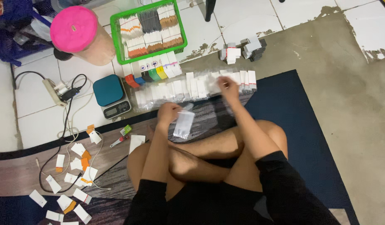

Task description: The person sorts through small paper packets by hand while sitting on the floor.

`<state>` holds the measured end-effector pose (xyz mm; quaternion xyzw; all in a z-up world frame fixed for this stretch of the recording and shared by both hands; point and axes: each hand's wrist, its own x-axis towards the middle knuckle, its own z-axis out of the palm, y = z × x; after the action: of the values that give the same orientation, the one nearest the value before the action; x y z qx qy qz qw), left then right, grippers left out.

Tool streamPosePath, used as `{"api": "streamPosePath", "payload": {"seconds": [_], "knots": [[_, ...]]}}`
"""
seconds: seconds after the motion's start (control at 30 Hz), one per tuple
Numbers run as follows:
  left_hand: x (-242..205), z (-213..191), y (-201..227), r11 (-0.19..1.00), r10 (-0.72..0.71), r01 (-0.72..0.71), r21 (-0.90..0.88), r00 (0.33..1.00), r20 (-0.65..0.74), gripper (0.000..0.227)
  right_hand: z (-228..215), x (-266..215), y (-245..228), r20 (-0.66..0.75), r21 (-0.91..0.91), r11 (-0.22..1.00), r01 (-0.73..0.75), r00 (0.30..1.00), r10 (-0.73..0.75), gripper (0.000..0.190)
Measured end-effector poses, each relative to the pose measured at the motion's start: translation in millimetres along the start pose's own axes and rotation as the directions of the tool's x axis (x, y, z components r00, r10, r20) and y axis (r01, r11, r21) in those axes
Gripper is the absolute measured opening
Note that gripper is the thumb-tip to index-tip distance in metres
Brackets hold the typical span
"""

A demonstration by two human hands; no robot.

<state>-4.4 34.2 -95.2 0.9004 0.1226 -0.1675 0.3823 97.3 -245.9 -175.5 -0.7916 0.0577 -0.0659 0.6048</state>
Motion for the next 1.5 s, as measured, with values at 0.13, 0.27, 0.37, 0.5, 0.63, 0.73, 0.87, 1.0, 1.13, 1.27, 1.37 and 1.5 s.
{"api": "streamPosePath", "payload": {"seconds": [0.13, 0.27, 0.37, 0.5, 0.63, 0.73, 0.87, 1.0, 1.13, 1.27, 1.37, 1.5], "knots": [[0.8, 11.7, 10.8, 0.945, 0.209, -0.189, -0.267, 0.977, 0.048, 0.020, 17.5, -69.7, -109.5, 0.569, 0.098, 0.992, -0.078, 0.823, 0.009, 0.047], [-4.9, 11.1, 21.4, 0.915, 0.220, -0.191, -0.356, 0.974, 0.043, 0.022, 45.9, -64.2, -58.9, 0.578, 0.143, 0.987, -0.067, 0.816, -0.028, 0.011], [-9.6, 10.3, 34.2, 0.883, 0.195, -0.103, -0.458, 0.968, 0.158, 0.031, 44.2, -58.2, -51.4, 0.574, 0.162, 0.984, -0.074, 0.819, -0.033, 0.008], [-12.4, 11.7, 49.7, 0.864, 0.136, -0.057, -0.501, 0.983, 0.124, 0.031, 39.4, -55.2, -58.5, 0.541, 0.110, 0.993, -0.036, 0.840, -0.029, 0.007], [10.1, 30.2, 29.6, 0.806, 0.074, -0.014, -0.592, 0.994, 0.076, 0.024, 36.4, -52.6, -68.8, 0.523, 0.040, 0.999, -0.033, 0.853, 0.008, 0.034], [8.8, 24.1, 30.4, 0.795, 0.057, -0.025, -0.606, 0.998, 0.033, 0.021, 43.0, -47.6, -55.0, 0.508, 0.133, 0.991, -0.030, 0.861, -0.042, 0.011], [6.5, 12.9, 45.8, 0.747, 0.033, -0.046, -0.663, 0.999, -0.031, 0.024, 20.9, -31.6, -99.6, 0.506, 0.139, 0.985, -0.098, 0.862, 0.015, 0.008], [1.8, 8.9, 60.8, 0.847, 0.103, -0.165, -0.506, 0.983, -0.149, 0.014, -11.2, 42.8, -53.6, 0.196, -0.050, 0.988, -0.149, 0.968, 0.156, 0.020], [5.2, 6.0, 68.1, 0.871, 0.196, -0.275, -0.408, 0.954, -0.226, 0.010, -29.2, 134.5, 11.4, -0.125, -0.468, 0.880, -0.084, 0.992, 0.028, 0.021], [5.1, -3.2, 78.3, 0.873, 0.199, -0.301, -0.384, 0.938, -0.285, 0.013, -25.4, 159.3, 9.1, -0.018, -0.759, 0.650, 0.044, 0.996, -0.089, 0.042], [0.9, -11.9, 82.4, 0.868, 0.132, -0.249, -0.430, 0.950, -0.283, 0.014, -16.2, 167.4, 8.3, 0.042, -0.863, 0.505, 0.027, 0.999, 0.018, 0.052], [-1.9, -19.7, 85.6, 0.839, 0.132, -0.274, -0.471, 0.941, -0.312, 0.014, -10.4, 179.9, 29.7, -0.086, -0.869, 0.487, -0.086, 0.996, 0.023, 0.048]]}}
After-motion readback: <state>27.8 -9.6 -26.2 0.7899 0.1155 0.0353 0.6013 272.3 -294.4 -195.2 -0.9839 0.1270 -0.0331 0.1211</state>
